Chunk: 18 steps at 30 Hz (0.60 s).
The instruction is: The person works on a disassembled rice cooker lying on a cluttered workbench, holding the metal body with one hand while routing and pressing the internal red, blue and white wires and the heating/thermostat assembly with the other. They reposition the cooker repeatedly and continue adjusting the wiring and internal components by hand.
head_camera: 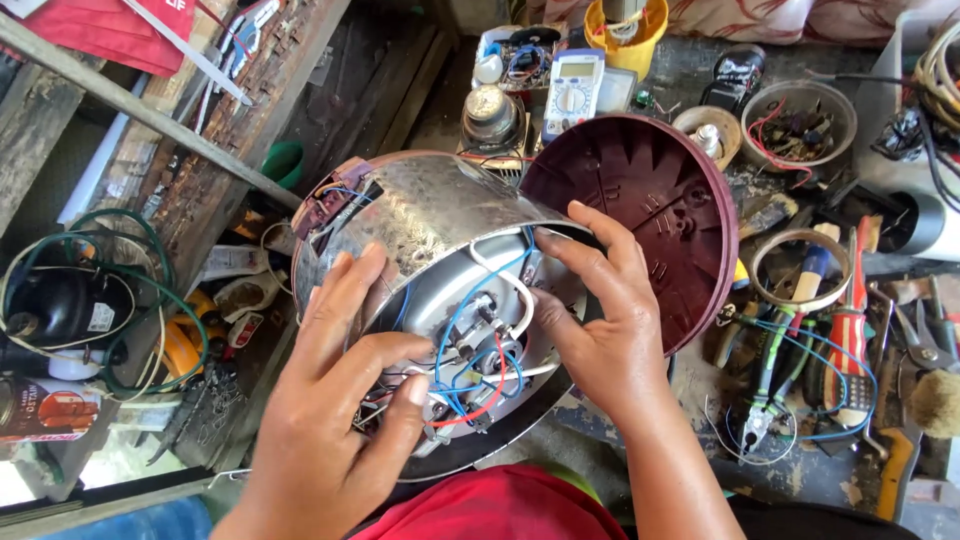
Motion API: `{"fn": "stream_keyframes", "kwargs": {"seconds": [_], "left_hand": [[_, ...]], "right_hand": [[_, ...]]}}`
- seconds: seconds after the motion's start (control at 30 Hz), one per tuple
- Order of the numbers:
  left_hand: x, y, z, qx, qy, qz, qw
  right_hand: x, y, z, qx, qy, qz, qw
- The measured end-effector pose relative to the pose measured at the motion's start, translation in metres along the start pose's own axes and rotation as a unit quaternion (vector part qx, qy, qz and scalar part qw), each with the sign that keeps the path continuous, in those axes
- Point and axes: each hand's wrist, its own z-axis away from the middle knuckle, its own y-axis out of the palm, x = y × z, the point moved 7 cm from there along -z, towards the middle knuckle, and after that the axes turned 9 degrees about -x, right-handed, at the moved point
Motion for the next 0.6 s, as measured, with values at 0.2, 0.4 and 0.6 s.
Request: {"fn": "stream_keyframes", "kwargs": {"seconds": [0.2,0.4,0.6], "left_hand": [[-0.001,-0.009,-0.006,0.128,0.092,-0.087,0.984],[-0.006,-0.018,-0.005,0.116,0.140,-0.185,0.966],[0.002,-0.019,-0.001,0.124,0.145,-0.218,0.957]], "right_hand": [[0.000,-0.001,0.000,0.007,0.009,0.001,1.000],[0.000,0.000,0.000,0.005,0.006,0.000,1.000],[0.003,0.000,0.001,0.006,0.005,-0.004,1.000]]}}
